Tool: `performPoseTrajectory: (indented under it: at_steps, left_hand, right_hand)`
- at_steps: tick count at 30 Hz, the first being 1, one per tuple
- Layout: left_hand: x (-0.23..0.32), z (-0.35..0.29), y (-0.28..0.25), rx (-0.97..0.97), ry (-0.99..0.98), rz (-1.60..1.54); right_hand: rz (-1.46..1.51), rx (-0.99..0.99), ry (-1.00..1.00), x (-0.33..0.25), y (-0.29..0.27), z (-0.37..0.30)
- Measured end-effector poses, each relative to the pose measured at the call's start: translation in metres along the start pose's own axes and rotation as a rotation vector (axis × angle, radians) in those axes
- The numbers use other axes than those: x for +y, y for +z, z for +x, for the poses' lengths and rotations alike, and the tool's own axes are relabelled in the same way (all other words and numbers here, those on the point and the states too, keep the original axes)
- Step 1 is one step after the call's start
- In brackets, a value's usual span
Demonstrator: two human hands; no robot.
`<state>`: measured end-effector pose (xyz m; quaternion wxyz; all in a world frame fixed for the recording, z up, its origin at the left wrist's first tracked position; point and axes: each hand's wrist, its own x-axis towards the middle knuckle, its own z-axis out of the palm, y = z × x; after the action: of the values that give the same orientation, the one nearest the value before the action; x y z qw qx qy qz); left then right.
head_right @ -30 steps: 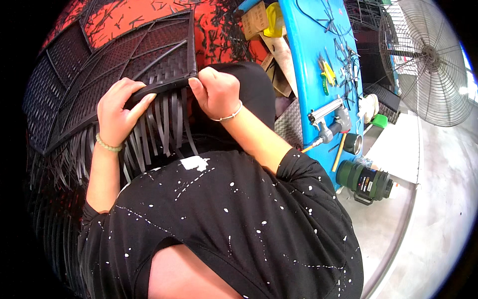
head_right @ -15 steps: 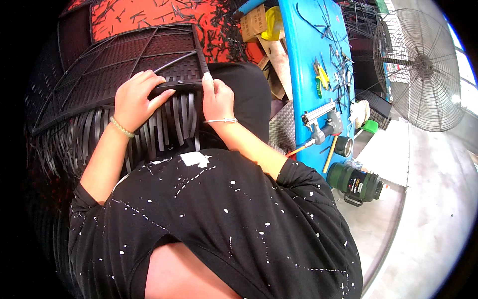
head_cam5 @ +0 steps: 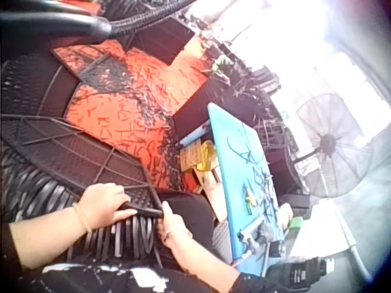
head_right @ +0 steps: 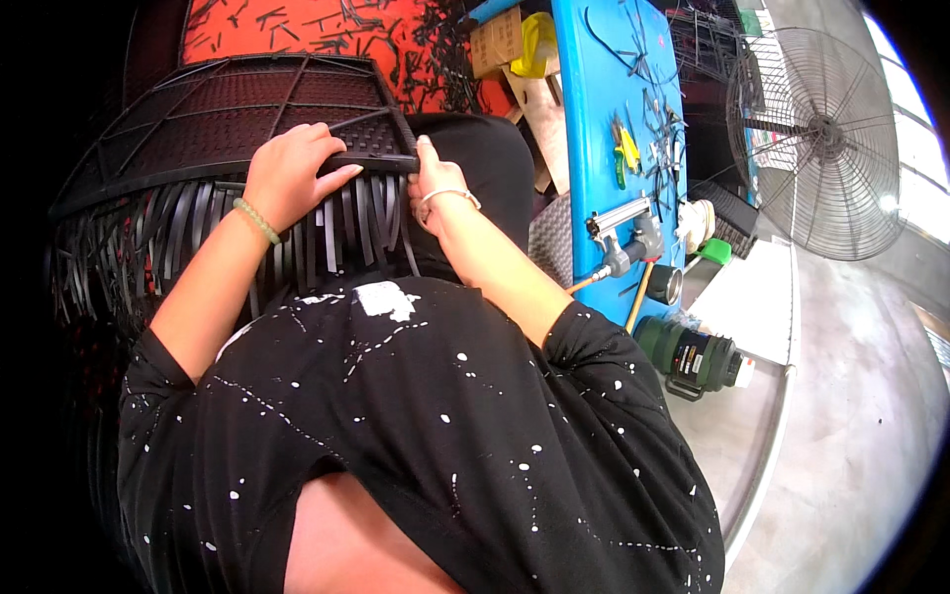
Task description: The person weaves black plastic strips into the frame of a chair seat. They thread the strips through the grid, pull them tight, and trim the excess with pliers. The person repeats this process for multiple strips to complete the seat.
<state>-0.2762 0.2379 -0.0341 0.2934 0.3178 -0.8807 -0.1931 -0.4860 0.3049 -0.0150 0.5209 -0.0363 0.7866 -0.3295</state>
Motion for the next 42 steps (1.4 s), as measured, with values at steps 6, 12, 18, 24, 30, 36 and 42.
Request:
performPoseTrajectory:
  at_steps: [6,12,18,24,30,36,42]
  left_hand:
    - [-0.002,-0.003,-0.002,0.006,-0.010,0.004]
    - [-0.001,-0.005,0.002,-0.025,-0.001,0.007]
    - [0.000,-0.003,0.007,-0.009,0.011,0.009]
    - [0.003,-0.003,0.007,-0.001,0.017,-0.002]
    - [0.001,-0.004,0.003,-0.001,-0.001,-0.003]
    - [0.004,-0.010,-0.005,-0.017,0.004,-0.006]
    - [0.006,-0.012,-0.011,-0.057,-0.011,0.022]
  right_hand:
    - [0.061,-0.247,-0.054,0.003,-0.022,-0.012]
    - [0.107,-0.173,-0.052,0.013,-0.015,-0.008]
    - [0.253,-0.101,-0.056,0.014,0.001,-0.015]
    - [0.295,0.000,-0.040,0.018,0.003,-0.001]
    - [0.146,-0.151,0.037,0.013,-0.011,0.006]
    - [0.241,-0.362,0.097,0.020,-0.023,-0.002]
    - [0.244,-0.326,0.129,0.022,-0.016,-0.003]
